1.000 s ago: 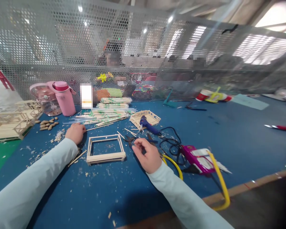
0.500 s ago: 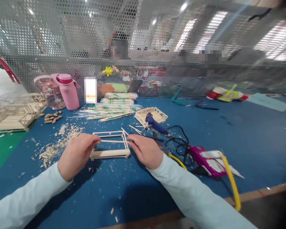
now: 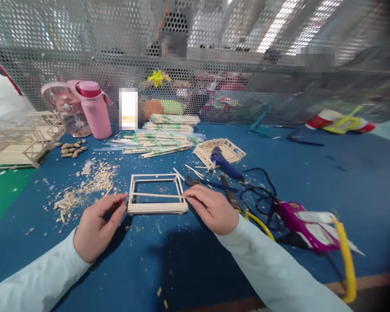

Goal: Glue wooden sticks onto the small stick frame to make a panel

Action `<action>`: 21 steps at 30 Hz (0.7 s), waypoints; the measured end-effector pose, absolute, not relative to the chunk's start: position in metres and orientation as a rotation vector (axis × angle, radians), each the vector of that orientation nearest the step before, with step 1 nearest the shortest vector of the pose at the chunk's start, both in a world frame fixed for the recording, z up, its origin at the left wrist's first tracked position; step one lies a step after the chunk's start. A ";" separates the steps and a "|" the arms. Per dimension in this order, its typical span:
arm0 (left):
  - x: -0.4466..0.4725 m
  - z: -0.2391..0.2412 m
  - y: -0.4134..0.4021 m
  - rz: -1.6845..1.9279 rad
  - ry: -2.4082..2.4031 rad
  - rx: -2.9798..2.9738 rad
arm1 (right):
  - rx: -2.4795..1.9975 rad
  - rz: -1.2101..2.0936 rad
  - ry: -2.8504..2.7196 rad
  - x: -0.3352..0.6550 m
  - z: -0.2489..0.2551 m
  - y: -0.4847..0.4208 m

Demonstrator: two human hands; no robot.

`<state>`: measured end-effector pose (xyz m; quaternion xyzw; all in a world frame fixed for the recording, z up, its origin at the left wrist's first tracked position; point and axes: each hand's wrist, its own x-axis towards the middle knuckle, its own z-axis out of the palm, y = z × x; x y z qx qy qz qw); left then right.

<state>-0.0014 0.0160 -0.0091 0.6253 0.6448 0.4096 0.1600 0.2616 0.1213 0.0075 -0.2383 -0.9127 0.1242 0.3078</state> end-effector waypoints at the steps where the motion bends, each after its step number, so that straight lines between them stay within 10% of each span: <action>1: 0.000 -0.010 0.015 1.179 1.849 1.759 | -0.631 0.329 -2.416 0.261 0.007 0.121; 21: 0.001 -0.003 0.014 1.192 1.836 1.809 | -0.672 0.405 -2.437 0.262 0.010 0.119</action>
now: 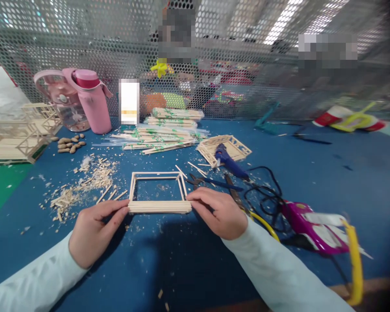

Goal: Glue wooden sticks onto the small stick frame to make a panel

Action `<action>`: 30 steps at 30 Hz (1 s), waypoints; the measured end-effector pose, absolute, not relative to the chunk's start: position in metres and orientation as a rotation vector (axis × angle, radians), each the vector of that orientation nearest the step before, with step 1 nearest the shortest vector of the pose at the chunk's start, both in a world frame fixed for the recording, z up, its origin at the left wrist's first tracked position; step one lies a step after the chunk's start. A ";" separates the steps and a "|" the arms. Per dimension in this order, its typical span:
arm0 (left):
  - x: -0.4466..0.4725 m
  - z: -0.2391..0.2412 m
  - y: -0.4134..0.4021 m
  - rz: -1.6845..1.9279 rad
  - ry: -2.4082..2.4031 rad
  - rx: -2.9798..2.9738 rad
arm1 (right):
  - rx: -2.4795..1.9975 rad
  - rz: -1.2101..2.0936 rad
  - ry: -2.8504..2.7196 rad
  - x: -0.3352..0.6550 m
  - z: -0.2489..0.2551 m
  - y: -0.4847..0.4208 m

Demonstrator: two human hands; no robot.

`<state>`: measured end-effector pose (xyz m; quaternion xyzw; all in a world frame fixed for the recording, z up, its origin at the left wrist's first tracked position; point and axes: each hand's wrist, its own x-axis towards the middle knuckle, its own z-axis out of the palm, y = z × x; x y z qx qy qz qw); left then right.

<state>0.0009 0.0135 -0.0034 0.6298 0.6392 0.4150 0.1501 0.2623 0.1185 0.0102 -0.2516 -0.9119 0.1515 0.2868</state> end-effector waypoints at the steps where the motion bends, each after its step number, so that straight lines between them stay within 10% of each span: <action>1: 0.001 -0.003 0.013 1.191 1.845 1.808 | -0.709 0.415 -2.437 0.262 0.011 0.118; 30: 0.000 -0.003 0.011 1.131 1.916 1.829 | -0.835 0.374 -2.373 0.283 0.019 0.124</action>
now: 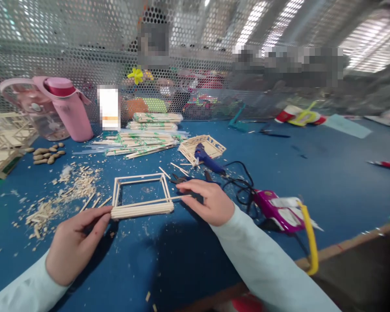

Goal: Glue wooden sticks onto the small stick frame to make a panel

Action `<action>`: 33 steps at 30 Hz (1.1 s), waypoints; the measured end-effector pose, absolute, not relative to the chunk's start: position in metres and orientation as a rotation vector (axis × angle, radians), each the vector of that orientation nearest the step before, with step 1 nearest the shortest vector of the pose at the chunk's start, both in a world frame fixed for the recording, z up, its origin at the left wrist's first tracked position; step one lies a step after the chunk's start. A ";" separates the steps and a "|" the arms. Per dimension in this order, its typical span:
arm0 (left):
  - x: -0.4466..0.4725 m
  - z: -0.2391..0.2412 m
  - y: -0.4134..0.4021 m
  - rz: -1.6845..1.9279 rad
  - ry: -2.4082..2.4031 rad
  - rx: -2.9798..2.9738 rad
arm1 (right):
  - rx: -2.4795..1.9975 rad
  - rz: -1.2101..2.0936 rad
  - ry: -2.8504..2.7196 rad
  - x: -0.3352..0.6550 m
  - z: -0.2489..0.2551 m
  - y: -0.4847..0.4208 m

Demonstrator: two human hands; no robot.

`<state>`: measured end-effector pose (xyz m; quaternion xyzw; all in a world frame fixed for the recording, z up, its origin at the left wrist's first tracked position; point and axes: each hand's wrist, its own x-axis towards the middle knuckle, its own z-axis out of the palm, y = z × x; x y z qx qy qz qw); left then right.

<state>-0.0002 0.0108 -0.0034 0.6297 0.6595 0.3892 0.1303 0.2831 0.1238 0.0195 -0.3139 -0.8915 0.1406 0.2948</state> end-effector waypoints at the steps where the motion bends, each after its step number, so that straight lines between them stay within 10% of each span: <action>1: 0.001 -0.003 0.011 1.134 1.905 1.818 | -0.812 0.367 -2.402 0.282 0.018 0.123; 33: 0.005 -0.004 0.010 1.163 1.928 1.813 | -0.769 0.394 -2.463 0.271 0.017 0.117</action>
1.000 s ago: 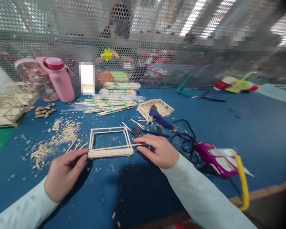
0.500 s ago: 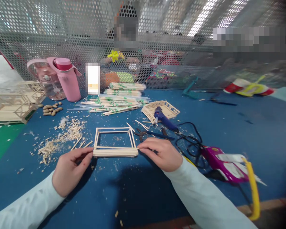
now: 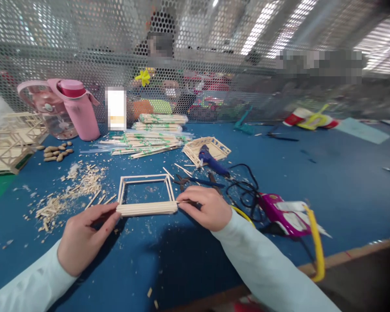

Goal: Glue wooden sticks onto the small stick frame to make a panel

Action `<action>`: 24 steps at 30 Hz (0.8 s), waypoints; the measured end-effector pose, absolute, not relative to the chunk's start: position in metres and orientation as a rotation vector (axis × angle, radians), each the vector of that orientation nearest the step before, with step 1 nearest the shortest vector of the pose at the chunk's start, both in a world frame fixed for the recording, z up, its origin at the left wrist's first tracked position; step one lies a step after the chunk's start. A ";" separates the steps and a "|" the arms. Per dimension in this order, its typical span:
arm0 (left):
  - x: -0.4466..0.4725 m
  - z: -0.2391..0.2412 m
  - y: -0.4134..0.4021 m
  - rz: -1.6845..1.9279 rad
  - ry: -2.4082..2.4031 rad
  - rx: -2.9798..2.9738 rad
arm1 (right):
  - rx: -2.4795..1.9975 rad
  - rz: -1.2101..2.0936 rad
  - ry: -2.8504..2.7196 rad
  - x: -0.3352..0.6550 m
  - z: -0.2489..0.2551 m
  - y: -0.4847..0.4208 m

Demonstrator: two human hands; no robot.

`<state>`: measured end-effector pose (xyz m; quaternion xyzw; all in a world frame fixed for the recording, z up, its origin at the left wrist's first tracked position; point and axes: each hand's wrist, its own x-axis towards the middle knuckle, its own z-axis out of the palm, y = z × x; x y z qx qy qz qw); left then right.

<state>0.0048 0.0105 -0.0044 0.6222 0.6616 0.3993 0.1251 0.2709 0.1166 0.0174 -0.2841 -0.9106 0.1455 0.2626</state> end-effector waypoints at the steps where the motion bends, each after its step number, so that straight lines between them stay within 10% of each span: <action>1: 0.005 -0.005 0.010 1.162 1.935 1.815 | -0.768 0.400 -2.458 0.271 0.017 0.116; 18: 0.015 0.019 0.010 1.336 2.001 2.498 | -0.753 0.193 -2.307 0.260 0.023 0.103; 24: 0.061 0.045 0.021 0.790 1.702 2.686 | -0.559 0.032 -2.346 0.238 0.028 0.084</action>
